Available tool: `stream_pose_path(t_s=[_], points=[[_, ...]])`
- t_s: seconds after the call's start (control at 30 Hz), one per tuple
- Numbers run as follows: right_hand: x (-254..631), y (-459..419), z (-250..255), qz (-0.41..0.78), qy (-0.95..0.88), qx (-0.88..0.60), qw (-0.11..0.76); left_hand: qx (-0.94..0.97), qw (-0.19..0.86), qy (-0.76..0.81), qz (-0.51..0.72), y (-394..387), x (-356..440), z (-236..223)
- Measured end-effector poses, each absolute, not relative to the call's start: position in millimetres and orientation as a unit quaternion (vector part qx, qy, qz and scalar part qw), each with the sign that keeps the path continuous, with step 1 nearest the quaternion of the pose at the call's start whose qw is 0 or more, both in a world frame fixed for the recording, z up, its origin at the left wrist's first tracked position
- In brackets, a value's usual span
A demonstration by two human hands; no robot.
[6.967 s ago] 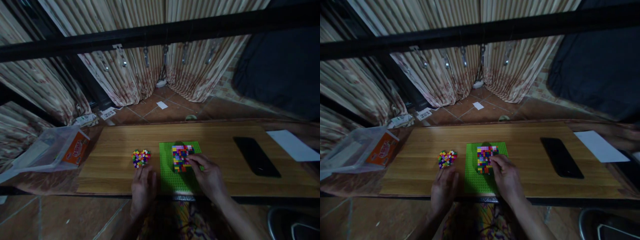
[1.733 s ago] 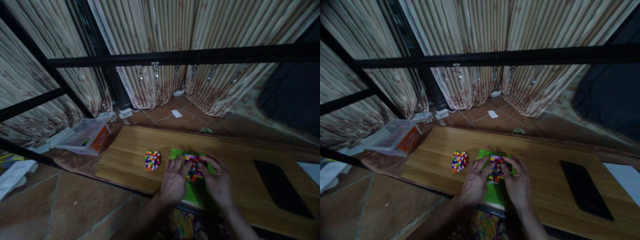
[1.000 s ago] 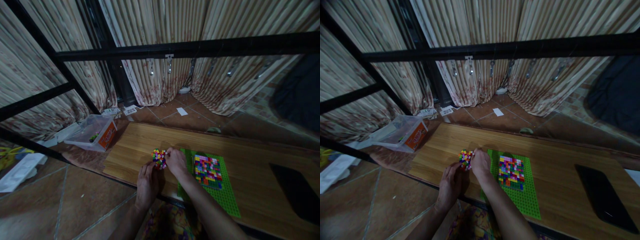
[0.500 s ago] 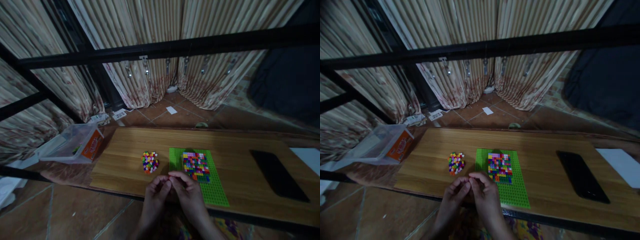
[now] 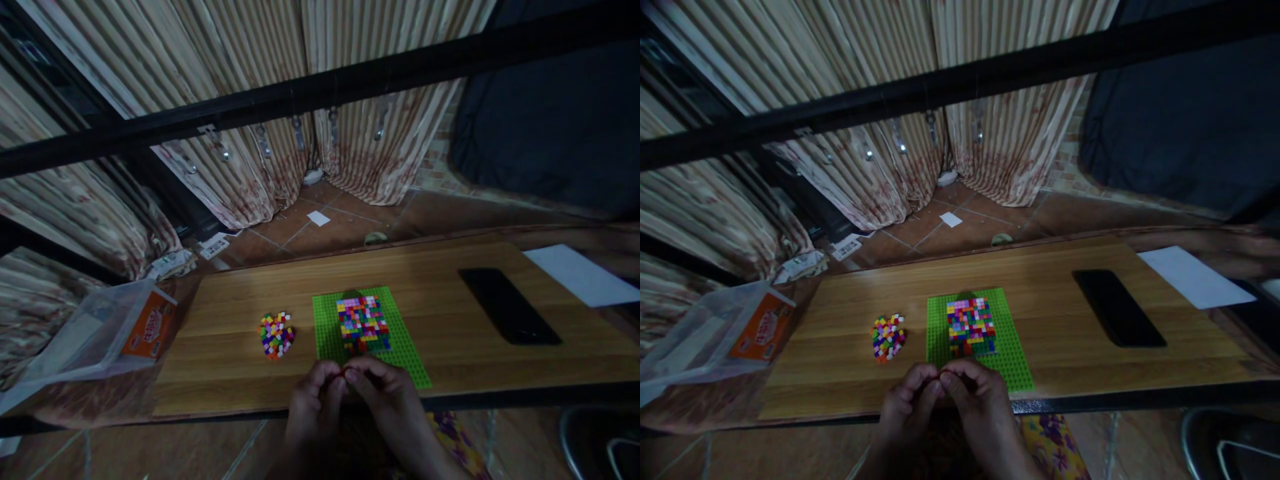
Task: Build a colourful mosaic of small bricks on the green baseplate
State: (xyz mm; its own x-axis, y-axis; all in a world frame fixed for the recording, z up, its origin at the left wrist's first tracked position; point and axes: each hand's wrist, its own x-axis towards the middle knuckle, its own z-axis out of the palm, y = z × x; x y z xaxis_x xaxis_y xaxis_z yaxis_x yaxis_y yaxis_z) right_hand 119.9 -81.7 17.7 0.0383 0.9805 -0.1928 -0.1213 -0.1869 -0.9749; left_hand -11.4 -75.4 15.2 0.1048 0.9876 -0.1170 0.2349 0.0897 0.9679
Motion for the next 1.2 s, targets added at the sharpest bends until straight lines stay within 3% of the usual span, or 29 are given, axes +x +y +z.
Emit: stream_pose_path(t_s=[0.17,0.37,0.9,1.2], points=[[136,-74,22,0.56,-0.368,-0.528,0.522,0.582,0.493,0.526,0.375,-71,-3,16],[173,-36,12,0.387,-0.45,-0.58,0.558,0.558,0.466,0.56,0.398,-62,-7,4],[175,-9,7,0.165,-0.644,-0.655,0.358,0.496,0.522,0.592,0.362,-54,-20,-8],[173,-8,6,0.128,-0.671,-0.652,0.327,0.491,0.528,0.593,0.36,-51,-21,-13]])
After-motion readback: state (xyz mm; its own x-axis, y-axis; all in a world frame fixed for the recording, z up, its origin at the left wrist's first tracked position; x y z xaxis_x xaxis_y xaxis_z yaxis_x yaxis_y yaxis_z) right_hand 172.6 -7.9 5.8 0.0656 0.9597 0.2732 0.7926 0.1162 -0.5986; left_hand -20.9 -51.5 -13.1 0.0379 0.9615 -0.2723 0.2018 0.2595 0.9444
